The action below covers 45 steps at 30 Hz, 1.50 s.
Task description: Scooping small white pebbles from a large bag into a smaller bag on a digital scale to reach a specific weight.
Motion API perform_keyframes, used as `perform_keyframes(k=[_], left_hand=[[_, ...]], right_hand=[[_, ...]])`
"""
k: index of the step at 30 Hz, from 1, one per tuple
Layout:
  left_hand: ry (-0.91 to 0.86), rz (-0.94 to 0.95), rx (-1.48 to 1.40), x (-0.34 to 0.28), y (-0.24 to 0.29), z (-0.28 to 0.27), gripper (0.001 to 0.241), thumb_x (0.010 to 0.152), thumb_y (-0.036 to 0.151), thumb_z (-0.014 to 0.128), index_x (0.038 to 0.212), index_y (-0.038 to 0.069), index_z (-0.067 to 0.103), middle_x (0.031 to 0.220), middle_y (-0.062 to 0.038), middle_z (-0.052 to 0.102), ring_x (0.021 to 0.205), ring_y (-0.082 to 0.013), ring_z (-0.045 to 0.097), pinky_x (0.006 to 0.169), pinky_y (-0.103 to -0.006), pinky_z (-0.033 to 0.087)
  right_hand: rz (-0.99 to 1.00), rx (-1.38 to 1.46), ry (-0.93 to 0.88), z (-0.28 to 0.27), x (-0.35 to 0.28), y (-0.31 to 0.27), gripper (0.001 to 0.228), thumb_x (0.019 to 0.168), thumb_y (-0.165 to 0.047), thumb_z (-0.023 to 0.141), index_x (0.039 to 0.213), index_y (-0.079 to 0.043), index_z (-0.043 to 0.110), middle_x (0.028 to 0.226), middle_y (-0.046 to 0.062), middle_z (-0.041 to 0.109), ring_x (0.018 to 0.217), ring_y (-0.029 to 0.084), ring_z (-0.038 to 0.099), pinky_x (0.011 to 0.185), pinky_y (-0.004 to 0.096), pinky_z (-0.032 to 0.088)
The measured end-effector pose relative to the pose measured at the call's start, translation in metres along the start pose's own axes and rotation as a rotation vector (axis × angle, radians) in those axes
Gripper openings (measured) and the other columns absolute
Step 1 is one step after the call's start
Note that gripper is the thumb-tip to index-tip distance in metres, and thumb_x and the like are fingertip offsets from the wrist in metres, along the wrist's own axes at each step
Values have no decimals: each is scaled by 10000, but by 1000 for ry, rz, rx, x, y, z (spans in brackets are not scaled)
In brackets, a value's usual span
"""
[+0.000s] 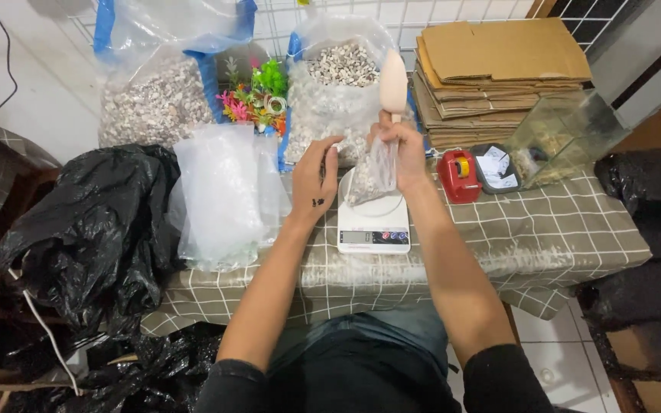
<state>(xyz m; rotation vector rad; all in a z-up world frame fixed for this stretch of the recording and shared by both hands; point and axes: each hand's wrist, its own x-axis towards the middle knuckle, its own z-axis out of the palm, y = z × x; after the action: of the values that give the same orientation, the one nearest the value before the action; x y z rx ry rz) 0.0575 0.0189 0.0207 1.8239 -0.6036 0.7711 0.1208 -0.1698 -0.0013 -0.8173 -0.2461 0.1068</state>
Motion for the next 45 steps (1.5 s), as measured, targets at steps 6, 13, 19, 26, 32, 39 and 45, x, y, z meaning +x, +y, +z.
perform_keyframes(k=[6, 13, 19, 26, 32, 39, 45], left_hand=[[-59, -2, 29, -2, -5, -2, 244, 1094, 202, 495, 1202, 100, 688, 839, -98, 648, 773, -254, 670, 739, -381, 565], [-170, 20, -4, -8, -15, 5, 233, 1038, 253, 599, 1206, 125, 696, 890, -73, 638, 831, -231, 659, 823, -375, 549], [-423, 46, 61, -4, 2, -2, 660, 896, 540, 676, 1448, 197, 561, 1243, -101, 620, 1181, -314, 585, 1045, -440, 431], [-631, -38, 138, -3, 12, -4, 840, 842, 641, 677, 1535, 214, 469, 1375, -169, 615, 1339, -362, 507, 1121, -529, 339], [-580, -50, 170, -8, 2, -2, 846, 822, 708, 687, 1526, 285, 481, 1263, -82, 589, 1240, -266, 500, 1104, -458, 310], [-264, -9, 58, -8, -27, 14, 314, 1024, 365, 627, 1327, 286, 644, 1059, 26, 606, 1083, -179, 587, 1039, -354, 393], [-214, -21, 29, 1, -5, 26, 182, 1056, 342, 602, 1065, 217, 735, 818, 27, 653, 829, -152, 674, 871, -327, 516]], right_hand=[[-52, 4, 50, 11, 2, -5, 188, 784, -224, 577, 746, -210, 394, 572, -9, 348, 512, 139, 374, 553, 263, 322], [-227, -738, 383, 19, -36, -45, 191, 900, -285, 729, 771, -171, 647, 694, -23, 618, 704, 56, 538, 694, 184, 399], [-203, -1048, 528, 3, -81, -81, 467, 1079, -538, 542, 875, -124, 613, 691, 37, 638, 620, 113, 614, 562, 238, 472], [32, -1357, 458, -39, -112, -108, 631, 1127, -553, 387, 872, -59, 686, 689, 144, 624, 746, 326, 650, 752, 413, 488], [64, -1606, 339, -16, -130, -132, 336, 1038, -404, 617, 919, -129, 770, 774, 187, 681, 858, 388, 653, 787, 453, 490], [85, -1819, 372, -11, -128, -134, 276, 999, -378, 677, 1006, -145, 824, 973, 215, 773, 1027, 488, 693, 929, 514, 518], [-19, -1741, 318, -1, -129, -140, 210, 922, -311, 754, 1055, -151, 783, 862, 180, 742, 926, 464, 694, 821, 506, 519]])
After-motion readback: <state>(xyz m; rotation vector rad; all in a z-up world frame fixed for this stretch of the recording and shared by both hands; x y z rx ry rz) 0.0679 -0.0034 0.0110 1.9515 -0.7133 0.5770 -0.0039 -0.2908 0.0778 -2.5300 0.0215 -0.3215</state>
